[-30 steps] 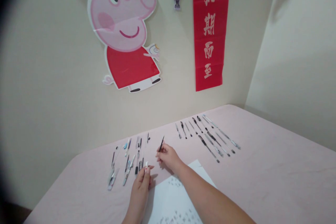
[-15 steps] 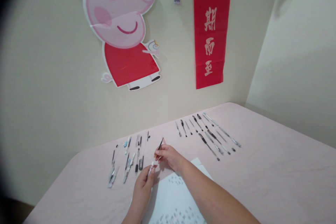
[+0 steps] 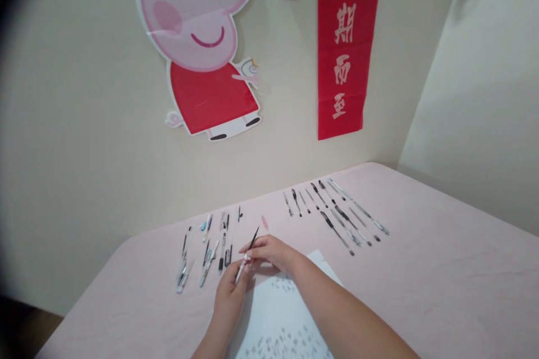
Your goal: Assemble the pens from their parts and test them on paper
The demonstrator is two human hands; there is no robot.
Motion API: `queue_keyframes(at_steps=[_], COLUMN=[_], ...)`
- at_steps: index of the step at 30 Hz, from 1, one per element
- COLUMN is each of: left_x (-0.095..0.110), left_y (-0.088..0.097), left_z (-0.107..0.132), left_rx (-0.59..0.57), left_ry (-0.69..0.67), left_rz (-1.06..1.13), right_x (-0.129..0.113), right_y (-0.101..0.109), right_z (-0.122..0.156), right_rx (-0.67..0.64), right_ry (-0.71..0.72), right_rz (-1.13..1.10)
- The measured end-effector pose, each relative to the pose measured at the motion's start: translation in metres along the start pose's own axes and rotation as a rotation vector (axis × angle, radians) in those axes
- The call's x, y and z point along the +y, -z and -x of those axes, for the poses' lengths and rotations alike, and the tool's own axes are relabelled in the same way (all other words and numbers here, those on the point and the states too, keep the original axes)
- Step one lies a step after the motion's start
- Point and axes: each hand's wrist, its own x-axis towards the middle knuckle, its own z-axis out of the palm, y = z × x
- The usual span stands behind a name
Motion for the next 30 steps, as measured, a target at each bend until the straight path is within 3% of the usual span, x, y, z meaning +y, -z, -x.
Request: queue_keyframes(at_steps=[6, 11, 13, 17, 20, 26, 30], left_x=[0.001, 0.004, 0.004, -0.001, -0.004, -0.002, -0.005], left_y=[0.001, 0.0, 0.0, 0.001, 0.0, -0.003, -0.002], left_z=[-0.001, 0.0, 0.0, -0.001, 0.0, 0.001, 0.0], left_rx=[0.018, 0.045, 0.061, 0.097, 0.066, 0.02, 0.007], left_ry=[-0.045, 0.01, 0.024, 0.023, 0.117, 0.196, 0.16], left_rz=[-0.027, 0.021, 0.033, 0.038, 0.097, 0.199, 0.172], right_x=[-0.004, -0.002, 0.0, 0.002, 0.001, 0.003, 0.0], right_y=[0.0, 0.002, 0.005, 0.016, 0.023, 0.018, 0.013], right_z=[0.004, 0.001, -0.002, -0.008, -0.008, -0.002, 0.001], right_rx=[-0.049, -0.021, 0.098, 0.51, 0.639, 0.539, 0.485], right_ry=[-0.008, 0.079, 0.154, 0.439, 0.557, 0.286, 0.296], right_rz=[-0.008, 0.068, 0.153, 0.564, 0.969, 1.409, 1.499])
